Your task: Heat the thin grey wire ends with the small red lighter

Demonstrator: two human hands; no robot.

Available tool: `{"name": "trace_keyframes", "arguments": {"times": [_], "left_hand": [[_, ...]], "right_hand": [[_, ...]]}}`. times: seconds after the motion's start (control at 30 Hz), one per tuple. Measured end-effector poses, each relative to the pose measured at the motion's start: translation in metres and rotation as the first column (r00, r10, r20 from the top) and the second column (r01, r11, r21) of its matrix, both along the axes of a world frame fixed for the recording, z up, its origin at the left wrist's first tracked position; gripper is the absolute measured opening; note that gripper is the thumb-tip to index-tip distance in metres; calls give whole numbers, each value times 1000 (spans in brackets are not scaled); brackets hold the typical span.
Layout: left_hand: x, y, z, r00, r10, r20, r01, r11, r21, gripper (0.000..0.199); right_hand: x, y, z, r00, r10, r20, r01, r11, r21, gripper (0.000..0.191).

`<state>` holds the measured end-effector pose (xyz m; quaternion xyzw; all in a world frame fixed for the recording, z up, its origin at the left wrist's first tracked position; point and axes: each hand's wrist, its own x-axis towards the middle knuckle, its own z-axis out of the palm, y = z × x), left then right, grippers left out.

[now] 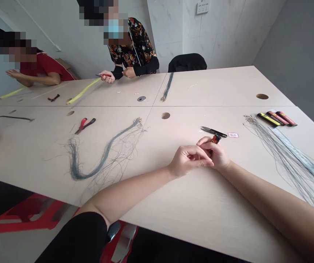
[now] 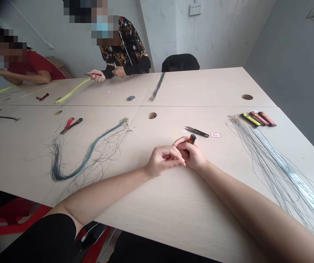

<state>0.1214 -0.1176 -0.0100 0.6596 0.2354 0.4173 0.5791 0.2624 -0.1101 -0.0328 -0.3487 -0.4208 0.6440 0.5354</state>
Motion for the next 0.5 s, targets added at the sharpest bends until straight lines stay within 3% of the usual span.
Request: {"name": "trace_keyframes", "arguments": {"times": [0.13,0.2,0.27,0.4,0.5], "left_hand": [[1,-10,5,957,-269,-110,280,955,95,19],[1,-17,8,864,-461,-201,490,862,131,10],[0,-25,13,751,-554,-359,646,730,225,13],[-4,-50,26,618,-414,-668,780,428,457,23],[-3,-72,31,535,-269,-801,844,201,497,15]], "right_hand": [[-2,0,3,994,6,-105,-7,1000,-14,8],[-3,1,2,994,32,-102,-31,999,11,9],[-3,2,1,996,46,-82,-43,999,33,8],[-3,2,0,997,62,-38,-60,997,43,7],[-3,2,1,997,70,-25,-69,997,43,7]]}}
